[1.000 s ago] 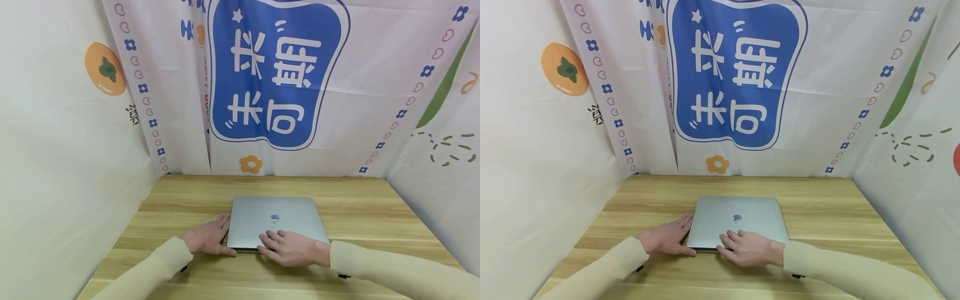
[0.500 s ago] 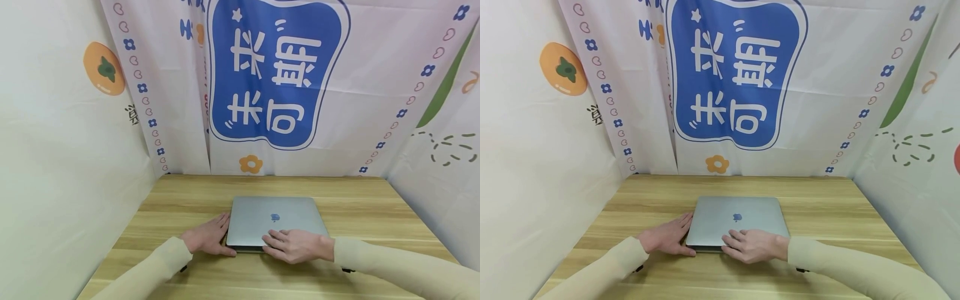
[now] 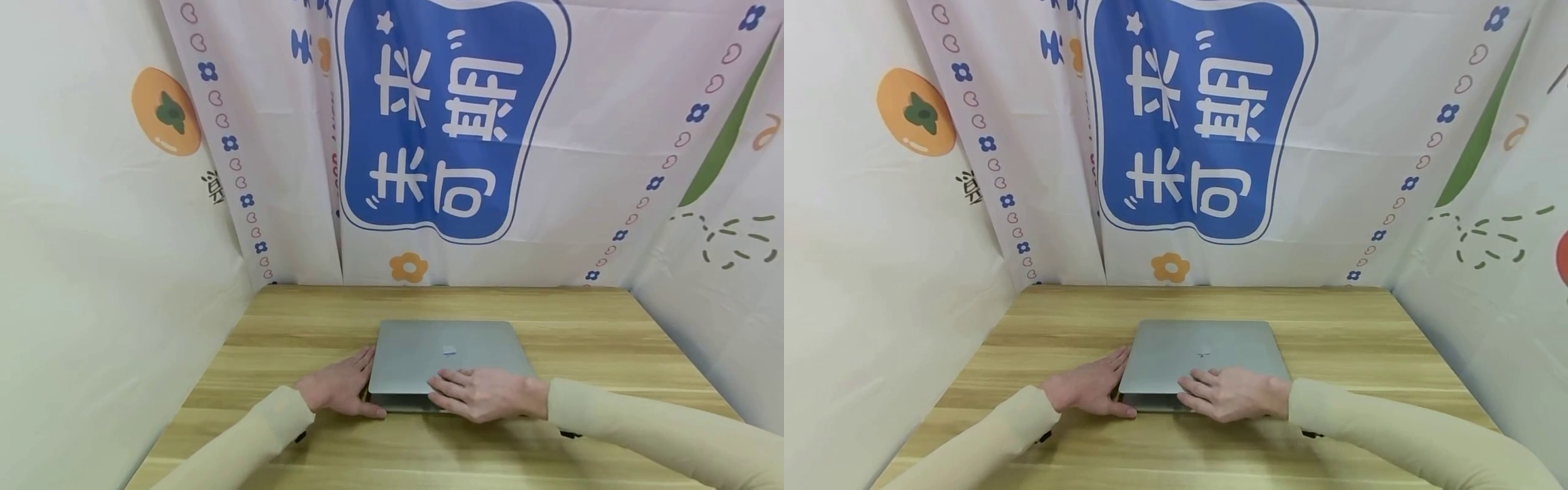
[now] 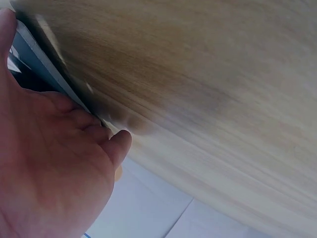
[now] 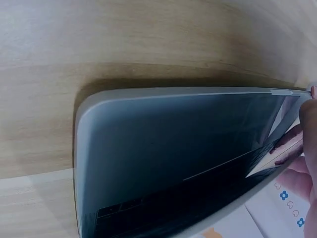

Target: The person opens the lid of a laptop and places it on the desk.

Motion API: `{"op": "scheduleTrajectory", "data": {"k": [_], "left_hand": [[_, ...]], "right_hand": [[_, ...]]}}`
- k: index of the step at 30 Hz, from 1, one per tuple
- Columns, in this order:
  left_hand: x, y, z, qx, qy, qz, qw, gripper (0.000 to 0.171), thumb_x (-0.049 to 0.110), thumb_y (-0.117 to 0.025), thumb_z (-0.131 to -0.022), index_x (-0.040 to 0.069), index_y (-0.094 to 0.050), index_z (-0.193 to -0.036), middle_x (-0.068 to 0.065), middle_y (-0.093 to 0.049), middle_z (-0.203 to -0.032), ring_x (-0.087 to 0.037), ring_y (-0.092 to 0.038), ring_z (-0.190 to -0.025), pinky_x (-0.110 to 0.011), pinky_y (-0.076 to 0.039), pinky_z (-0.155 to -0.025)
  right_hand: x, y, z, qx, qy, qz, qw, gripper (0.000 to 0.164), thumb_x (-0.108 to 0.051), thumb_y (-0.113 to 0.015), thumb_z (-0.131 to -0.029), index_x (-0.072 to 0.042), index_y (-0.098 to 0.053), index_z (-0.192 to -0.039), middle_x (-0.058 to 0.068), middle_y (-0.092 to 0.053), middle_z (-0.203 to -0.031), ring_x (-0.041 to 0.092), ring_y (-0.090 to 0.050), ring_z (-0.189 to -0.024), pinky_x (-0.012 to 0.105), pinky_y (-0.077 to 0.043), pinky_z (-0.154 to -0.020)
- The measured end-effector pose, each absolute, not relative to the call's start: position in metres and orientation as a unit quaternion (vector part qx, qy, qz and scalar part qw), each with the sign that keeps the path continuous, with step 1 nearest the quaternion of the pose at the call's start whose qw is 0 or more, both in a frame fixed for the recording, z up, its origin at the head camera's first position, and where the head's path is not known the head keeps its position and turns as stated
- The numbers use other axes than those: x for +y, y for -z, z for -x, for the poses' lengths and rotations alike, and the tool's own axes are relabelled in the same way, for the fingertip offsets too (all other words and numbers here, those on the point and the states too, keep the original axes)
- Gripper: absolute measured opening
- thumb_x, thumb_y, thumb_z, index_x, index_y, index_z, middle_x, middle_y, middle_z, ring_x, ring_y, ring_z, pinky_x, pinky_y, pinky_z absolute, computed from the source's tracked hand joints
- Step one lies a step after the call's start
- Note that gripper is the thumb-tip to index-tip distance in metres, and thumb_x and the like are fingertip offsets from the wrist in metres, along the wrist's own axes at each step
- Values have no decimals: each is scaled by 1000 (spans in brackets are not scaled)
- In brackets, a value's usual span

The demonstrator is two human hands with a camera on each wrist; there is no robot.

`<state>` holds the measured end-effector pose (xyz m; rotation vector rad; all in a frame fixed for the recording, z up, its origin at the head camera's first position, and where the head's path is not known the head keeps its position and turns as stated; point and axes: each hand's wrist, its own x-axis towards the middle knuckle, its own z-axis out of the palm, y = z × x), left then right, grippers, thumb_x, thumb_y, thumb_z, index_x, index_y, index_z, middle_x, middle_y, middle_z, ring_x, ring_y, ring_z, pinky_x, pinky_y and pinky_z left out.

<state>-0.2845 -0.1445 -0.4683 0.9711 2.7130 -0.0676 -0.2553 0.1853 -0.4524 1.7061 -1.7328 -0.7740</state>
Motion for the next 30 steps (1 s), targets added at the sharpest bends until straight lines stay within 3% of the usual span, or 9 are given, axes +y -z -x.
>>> {"op": "scheduleTrajectory", "data": {"k": [14, 30], "left_hand": [[-145, 468, 286, 931, 7, -343, 124, 119, 82, -51, -80, 2, -10, -157, -22, -8, -164, -36, -13, -152, -43, -25, -122], [-145, 468, 285, 928, 11, -358, 103, 115, 79, -54, -80, 3, -15, -157, -23, -12, -163, -39, -17, -151, -44, -28, -121]], "right_hand": [[189, 441, 257, -647, 297, -637, 296, 43, -26, -28, -109, -10, -48, -144, 10, -58, -140, 18, -62, -122, 22, -54, -94], [191, 432, 261, -638, 267, -631, 352, 48, -11, -16, -108, -11, -56, -134, 8, -68, -125, 16, -70, -105, 21, -59, -77]]}}
